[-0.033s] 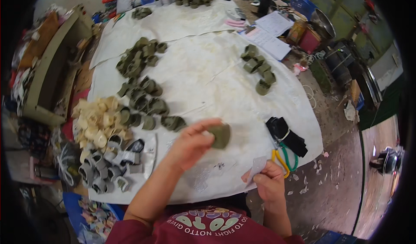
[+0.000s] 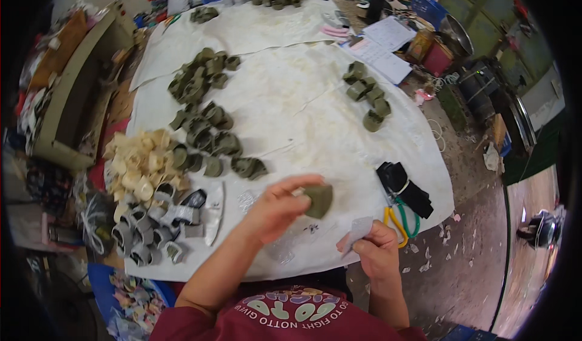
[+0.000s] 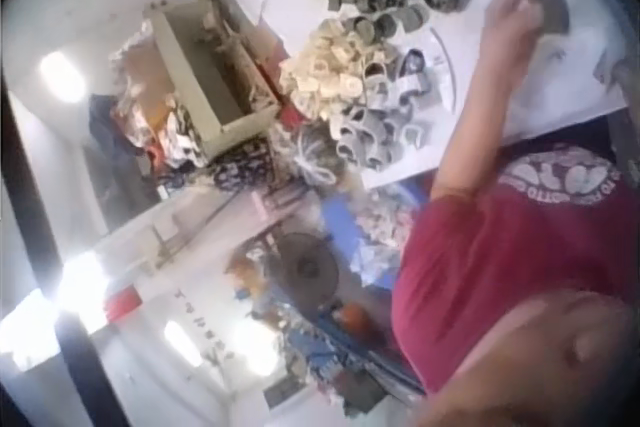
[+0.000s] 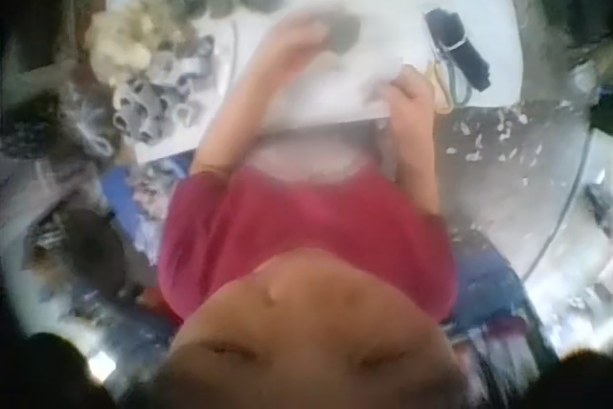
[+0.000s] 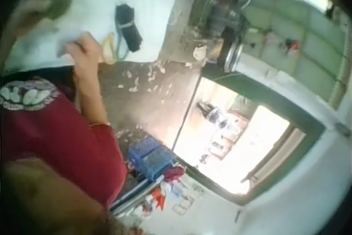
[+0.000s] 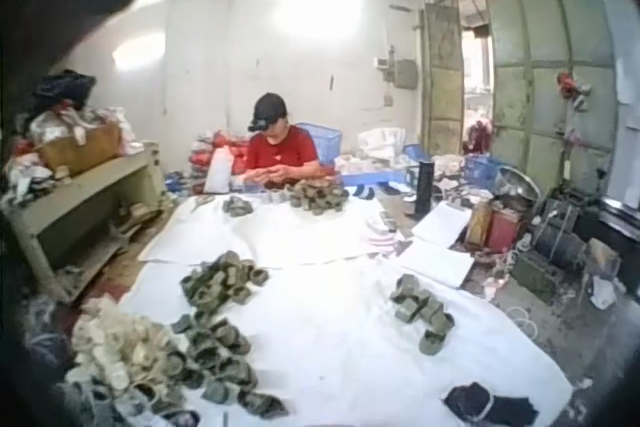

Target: The person repeatedly picks up small green plastic components from a table and wraps them individually in silver adhesive tape. The person handles the items one at a time, folding the tape around the object and placing the finished unit back on the table.

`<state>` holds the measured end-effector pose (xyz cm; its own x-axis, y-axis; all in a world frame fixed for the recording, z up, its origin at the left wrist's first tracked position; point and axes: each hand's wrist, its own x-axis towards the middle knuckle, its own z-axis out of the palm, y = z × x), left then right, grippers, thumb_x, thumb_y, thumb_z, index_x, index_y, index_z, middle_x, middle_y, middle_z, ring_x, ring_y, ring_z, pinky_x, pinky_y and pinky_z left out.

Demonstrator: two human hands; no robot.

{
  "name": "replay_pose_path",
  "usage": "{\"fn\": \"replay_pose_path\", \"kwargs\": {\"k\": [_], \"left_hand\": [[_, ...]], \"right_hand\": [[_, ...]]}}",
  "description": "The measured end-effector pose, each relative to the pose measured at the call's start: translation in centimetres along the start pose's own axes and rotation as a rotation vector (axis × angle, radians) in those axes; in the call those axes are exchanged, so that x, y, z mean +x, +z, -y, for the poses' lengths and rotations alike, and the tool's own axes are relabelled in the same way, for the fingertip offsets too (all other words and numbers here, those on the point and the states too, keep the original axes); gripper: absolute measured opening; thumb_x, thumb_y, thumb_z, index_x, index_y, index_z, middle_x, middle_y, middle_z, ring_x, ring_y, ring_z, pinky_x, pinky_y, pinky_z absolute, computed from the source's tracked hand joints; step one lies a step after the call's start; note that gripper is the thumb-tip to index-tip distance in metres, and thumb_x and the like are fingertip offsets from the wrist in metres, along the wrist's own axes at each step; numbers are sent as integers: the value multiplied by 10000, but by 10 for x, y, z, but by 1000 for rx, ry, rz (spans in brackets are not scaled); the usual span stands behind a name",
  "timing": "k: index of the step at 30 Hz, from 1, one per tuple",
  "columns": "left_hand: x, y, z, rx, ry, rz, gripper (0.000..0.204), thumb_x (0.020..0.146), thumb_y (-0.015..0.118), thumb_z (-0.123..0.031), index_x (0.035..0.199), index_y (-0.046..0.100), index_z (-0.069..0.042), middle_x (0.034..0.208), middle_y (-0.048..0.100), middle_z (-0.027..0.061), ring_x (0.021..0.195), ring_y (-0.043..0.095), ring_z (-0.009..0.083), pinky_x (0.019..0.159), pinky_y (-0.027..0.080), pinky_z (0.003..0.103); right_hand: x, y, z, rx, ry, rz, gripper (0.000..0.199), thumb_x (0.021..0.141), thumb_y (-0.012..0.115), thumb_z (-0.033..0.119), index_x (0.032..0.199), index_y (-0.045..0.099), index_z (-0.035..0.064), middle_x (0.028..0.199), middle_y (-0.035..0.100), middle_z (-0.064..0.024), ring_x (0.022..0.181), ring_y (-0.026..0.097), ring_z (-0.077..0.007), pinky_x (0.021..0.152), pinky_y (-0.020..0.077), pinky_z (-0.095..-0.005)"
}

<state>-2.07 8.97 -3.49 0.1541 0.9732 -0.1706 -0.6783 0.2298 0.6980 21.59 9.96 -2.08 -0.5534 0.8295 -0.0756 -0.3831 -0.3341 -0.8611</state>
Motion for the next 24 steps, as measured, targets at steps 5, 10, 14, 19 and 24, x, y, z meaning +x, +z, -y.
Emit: {"fn": "replay_pose_path", "kwargs": {"k": [5, 10, 14, 19, 24], "left_hand": [[-46, 20, 15, -99, 131, -13, 412, 879, 605, -49, 1283, 529, -27, 1209, 597, 115, 1075, 587, 184, 923, 473, 324], [-72, 11, 22, -297, 166, -179, 350, 880, 632, -116, 1214, 574, -30, 1222, 591, 141, 1098, 585, 235, 957, 461, 375], [-77, -17, 2, 54, 374, -303, 349, 870, 633, -101, 1197, 575, 8, 1182, 603, 111, 1039, 594, 194, 949, 443, 342], [-87, -17, -21, 296, 307, -282, 599, 859, 631, -102, 1409, 399, -51, 1163, 594, 90, 1065, 549, 150, 923, 426, 297], [-86, -8, -18, 546, 367, -317, 635, 842, 648, -35, 1418, 381, -53, 1132, 607, 100, 1048, 556, 135, 895, 448, 278]], "right_hand": [[11, 53, -10, -140, 42, 170, 178, 831, 614, -61, 1007, 636, -41, 957, 668, -87, 864, 634, -129, 786, 508, -276], [17, 73, -31, -115, 108, 235, 183, 846, 613, -44, 1027, 633, -36, 969, 665, -79, 878, 628, -119, 802, 499, -264], [14, 73, -12, -236, 143, 279, 192, 854, 610, -30, 1044, 630, -34, 949, 668, -78, 863, 623, -112, 796, 497, -264], [35, 73, 17, -524, 19, 259, 208, 841, 627, -10, 1049, 633, -6, 930, 676, -84, 798, 613, -117, 736, 493, -282], [52, 70, 11, -847, -319, 325, 272, 839, 629, 20, 1109, 637, 52, 830, 653, -40, 769, 601, -127, 736, 474, -271]]}}
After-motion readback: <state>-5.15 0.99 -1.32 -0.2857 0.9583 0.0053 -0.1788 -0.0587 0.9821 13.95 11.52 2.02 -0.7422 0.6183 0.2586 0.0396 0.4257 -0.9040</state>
